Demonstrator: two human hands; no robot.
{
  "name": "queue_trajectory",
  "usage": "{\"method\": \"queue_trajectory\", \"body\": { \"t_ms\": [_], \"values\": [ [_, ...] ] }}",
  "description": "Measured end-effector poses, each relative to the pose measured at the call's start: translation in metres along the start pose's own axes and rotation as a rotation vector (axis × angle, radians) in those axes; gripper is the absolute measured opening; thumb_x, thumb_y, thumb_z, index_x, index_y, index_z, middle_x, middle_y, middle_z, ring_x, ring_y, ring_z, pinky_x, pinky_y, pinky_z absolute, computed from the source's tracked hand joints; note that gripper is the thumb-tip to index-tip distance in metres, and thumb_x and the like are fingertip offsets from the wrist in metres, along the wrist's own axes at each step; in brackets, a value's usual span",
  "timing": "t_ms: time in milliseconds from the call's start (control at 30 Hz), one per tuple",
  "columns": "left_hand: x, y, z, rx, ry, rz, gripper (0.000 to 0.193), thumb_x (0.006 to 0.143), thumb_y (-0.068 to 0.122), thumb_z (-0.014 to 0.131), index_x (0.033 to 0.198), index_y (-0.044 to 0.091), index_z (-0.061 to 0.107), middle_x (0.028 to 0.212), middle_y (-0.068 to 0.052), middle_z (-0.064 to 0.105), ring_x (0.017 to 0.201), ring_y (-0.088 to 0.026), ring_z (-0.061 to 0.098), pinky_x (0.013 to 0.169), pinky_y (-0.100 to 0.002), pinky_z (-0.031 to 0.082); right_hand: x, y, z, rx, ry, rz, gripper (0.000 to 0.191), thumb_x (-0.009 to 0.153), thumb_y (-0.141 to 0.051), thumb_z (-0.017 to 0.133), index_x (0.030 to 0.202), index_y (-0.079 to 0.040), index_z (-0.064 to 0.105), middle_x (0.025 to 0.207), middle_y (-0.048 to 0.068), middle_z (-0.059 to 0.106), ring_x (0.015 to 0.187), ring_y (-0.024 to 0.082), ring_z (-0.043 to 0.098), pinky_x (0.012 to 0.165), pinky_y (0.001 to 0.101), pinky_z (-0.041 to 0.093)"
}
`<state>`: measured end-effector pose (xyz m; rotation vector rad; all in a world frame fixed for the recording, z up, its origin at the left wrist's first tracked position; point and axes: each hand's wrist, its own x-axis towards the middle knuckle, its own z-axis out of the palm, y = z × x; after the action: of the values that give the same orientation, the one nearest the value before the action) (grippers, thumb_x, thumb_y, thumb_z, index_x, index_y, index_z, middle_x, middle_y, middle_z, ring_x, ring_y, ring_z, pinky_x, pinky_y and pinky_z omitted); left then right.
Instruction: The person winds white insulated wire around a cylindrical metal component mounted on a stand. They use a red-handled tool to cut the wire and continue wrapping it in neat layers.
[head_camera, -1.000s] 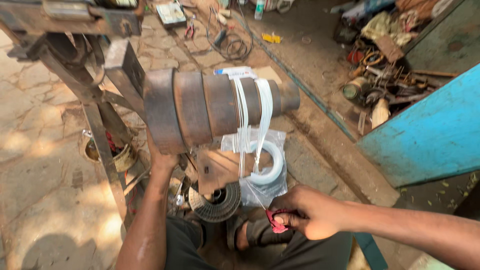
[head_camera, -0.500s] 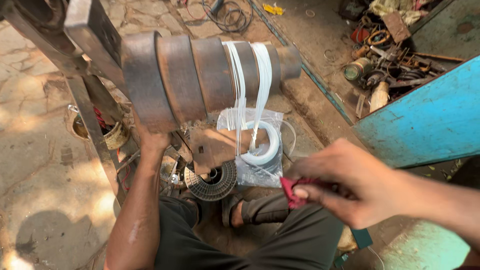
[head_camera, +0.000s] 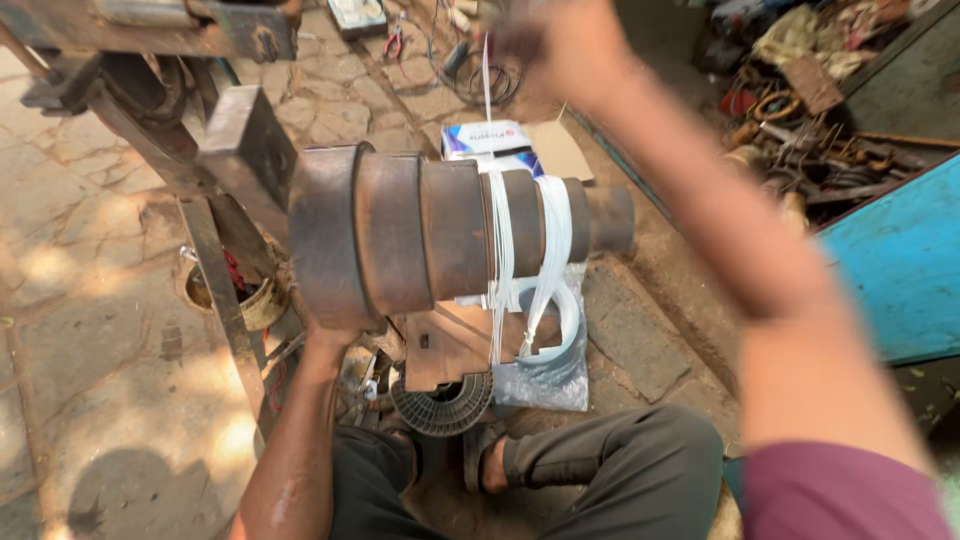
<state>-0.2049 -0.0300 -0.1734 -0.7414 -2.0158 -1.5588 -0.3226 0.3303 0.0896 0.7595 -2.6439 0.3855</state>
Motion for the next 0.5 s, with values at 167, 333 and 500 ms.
{"method": "queue_trajectory", "body": {
  "t_ms": [167,333,500],
  "values": [
    [-0.005,-0.031,-0.003,-0.158,-0.042,-0.294,0.054,0.099,0.022,0.068,0.146,0.002,0.05,0.142,-0.01,0.058,0.126,-0.022,0.057,0.11,-0.038,0.049,-0.204,-0.028,0.226,0.177,-0.573,0.333,0.024,0.082,-0.017,0.068,0.103,-0.009,0.074,0.094,0.017,0.074,0.086,0.033,0.072,0.073,0.0451,0.056],
    [0.008,-0.053,-0.002,0.768,0.0,-0.031,0.049,0.111,0.033,0.049,0.148,0.002,0.05,0.147,-0.018,0.057,0.137,-0.031,0.053,0.12,-0.042,0.042,-0.352,-0.132,0.207,0.612,-0.704,0.34,0.012,0.082,-0.014,0.068,0.092,-0.008,0.073,0.087,0.016,0.074,0.082,0.035,0.072,0.072,0.0444,0.055],
    [0.021,-0.033,0.009,0.117,0.201,-0.15,0.077,0.106,0.051,0.055,0.151,-0.008,0.036,0.148,-0.026,0.052,0.137,-0.033,0.051,0.12,-0.041,0.039,-0.316,-0.162,0.024,0.693,-0.48,0.02,0.006,0.092,-0.008,0.066,0.095,-0.004,0.069,0.081,0.017,0.069,0.076,0.038,0.066,0.065,0.0463,0.051]
  ]
}}
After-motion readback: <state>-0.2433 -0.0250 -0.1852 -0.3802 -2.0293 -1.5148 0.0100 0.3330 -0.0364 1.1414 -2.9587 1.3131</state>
